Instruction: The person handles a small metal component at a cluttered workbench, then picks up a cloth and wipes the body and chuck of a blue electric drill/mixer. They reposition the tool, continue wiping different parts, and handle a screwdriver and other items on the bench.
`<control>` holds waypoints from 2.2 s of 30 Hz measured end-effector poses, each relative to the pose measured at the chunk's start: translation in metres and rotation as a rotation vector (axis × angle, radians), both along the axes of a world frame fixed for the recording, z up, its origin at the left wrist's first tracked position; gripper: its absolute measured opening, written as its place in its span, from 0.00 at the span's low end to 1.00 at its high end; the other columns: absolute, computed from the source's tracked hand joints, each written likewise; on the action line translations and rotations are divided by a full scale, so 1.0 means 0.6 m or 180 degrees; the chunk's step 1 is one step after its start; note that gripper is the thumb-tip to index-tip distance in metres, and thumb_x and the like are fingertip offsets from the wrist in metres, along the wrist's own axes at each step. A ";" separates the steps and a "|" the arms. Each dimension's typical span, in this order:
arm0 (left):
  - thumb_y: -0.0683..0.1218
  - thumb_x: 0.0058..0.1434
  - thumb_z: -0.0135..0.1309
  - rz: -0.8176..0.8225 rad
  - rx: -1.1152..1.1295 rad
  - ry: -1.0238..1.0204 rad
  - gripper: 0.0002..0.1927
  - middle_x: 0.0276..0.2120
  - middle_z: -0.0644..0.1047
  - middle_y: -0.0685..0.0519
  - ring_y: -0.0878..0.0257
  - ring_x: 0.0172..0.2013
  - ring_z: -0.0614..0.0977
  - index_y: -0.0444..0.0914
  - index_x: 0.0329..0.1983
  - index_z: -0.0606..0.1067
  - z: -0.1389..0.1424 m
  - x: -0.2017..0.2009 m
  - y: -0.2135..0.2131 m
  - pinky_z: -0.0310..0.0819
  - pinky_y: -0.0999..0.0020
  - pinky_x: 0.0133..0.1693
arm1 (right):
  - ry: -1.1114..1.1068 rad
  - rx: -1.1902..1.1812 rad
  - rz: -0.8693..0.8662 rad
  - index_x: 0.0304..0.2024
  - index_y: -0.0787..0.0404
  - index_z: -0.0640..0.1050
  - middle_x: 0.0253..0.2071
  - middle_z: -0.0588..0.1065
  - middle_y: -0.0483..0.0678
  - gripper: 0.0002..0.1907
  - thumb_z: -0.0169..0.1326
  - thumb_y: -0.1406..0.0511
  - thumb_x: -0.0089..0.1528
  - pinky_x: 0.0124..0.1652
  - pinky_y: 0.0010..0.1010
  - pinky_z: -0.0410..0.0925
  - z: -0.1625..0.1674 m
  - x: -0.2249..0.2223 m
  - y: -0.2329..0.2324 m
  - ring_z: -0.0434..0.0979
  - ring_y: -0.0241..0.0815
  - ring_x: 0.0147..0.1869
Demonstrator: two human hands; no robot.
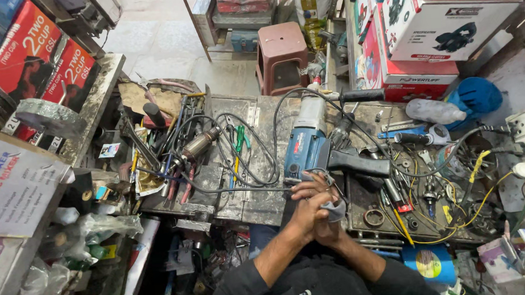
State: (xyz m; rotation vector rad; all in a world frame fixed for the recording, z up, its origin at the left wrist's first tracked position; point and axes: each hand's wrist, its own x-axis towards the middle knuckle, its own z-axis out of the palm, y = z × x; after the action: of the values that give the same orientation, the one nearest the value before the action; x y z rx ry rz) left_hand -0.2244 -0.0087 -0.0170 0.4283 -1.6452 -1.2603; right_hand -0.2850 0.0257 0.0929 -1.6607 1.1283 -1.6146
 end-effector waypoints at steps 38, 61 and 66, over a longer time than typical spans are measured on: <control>0.51 0.71 0.46 0.1846 -0.0504 -0.1489 0.21 0.60 0.71 0.36 0.39 0.59 0.72 0.35 0.62 0.73 0.126 -0.046 -0.316 0.65 0.49 0.60 | 0.2996 0.0765 -0.2150 0.53 0.57 0.79 0.54 0.76 0.48 0.24 0.60 0.50 0.62 0.61 0.47 0.61 -0.045 -0.204 -0.127 0.77 0.50 0.57; 0.55 0.68 0.47 0.1079 -0.1880 -0.3036 0.26 0.73 0.62 0.47 0.43 0.72 0.61 0.50 0.70 0.68 0.135 -0.089 -0.373 0.52 0.44 0.69 | 0.3847 0.0644 -0.2426 0.46 0.52 0.82 0.48 0.77 0.46 0.17 0.54 0.51 0.62 0.52 0.46 0.63 -0.091 -0.203 -0.205 0.74 0.48 0.49; 0.61 0.67 0.44 0.1318 -0.0175 -0.3346 0.32 0.70 0.61 0.42 0.33 0.68 0.60 0.52 0.74 0.61 0.137 -0.113 -0.408 0.55 0.40 0.64 | 0.3984 0.0679 -0.2508 0.45 0.53 0.82 0.47 0.77 0.46 0.17 0.55 0.50 0.63 0.53 0.44 0.63 -0.089 -0.201 -0.194 0.74 0.48 0.50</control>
State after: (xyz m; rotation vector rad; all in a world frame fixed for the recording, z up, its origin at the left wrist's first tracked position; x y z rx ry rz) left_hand -0.2920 -0.2535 0.0653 1.4880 -2.2431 -0.6672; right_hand -0.4057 -0.0905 0.0395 -2.2223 2.6836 -0.5326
